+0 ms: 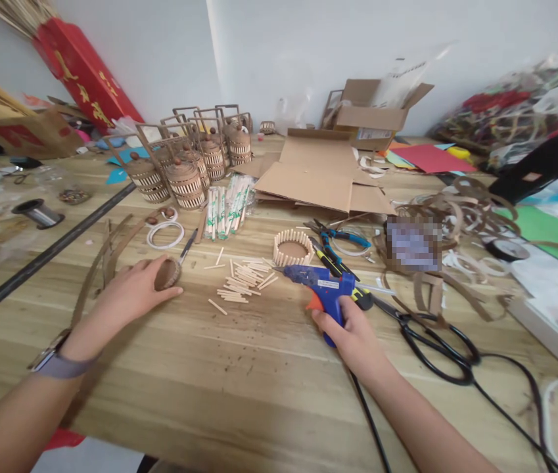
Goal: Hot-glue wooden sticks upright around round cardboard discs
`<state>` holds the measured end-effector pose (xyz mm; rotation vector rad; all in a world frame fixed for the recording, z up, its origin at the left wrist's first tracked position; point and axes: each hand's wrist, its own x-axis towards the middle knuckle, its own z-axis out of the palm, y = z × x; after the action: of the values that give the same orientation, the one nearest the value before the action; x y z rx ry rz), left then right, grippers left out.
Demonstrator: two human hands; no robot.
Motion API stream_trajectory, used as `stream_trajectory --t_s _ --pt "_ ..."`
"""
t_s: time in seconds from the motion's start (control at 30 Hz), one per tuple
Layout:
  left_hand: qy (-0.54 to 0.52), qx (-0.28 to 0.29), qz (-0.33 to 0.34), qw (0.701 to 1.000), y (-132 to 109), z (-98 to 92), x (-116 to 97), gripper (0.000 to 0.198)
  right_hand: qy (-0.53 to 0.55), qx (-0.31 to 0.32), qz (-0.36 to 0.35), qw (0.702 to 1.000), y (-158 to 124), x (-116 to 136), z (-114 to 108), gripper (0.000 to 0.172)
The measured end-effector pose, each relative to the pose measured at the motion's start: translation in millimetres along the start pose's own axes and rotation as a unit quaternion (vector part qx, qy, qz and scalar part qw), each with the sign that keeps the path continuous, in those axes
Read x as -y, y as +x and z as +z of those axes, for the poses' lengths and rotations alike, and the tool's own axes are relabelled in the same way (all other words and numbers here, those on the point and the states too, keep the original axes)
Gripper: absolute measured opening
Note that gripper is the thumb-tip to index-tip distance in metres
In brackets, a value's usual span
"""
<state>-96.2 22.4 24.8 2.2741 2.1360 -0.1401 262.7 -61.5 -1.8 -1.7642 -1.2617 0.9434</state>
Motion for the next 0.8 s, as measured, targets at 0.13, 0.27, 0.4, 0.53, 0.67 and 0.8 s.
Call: stream_trajectory --t_s 0.13,0.27,0.4,0.53,0.67,0.8 --pt "-0.034 -0.018 -0.027 0.999 -1 -1.3 -2 0.060 0.005 -0.007 0.002 1.000 1 -1 0 0.028" --pt "-0.111 -0.020 0.003 0.994 -31 -11.5 -16 0.073 0.005 -0.007 0.009 1.000 2 -1 0 0.030" --pt "-0.156 0.062 0.178 0.970 -74 -11.6 -37 0.081 0.008 -0.006 0.023 1.000 2 2 0 0.031" --pt "-0.174 0.099 0.246 0.948 -84 2.5 -48 0.083 -0.007 -0.005 0.018 1.000 1 2 1 0.032" --pt "-0.197 0.074 0.263 0.941 -59 12.6 -59 0.082 -0.001 0.005 0.012 1.000 1 3 1 0.031" --pt "-0.214 0.066 0.261 0.939 -28 13.2 -80 0.089 0.004 0.010 0.008 1.000 1 4 2 0.031"
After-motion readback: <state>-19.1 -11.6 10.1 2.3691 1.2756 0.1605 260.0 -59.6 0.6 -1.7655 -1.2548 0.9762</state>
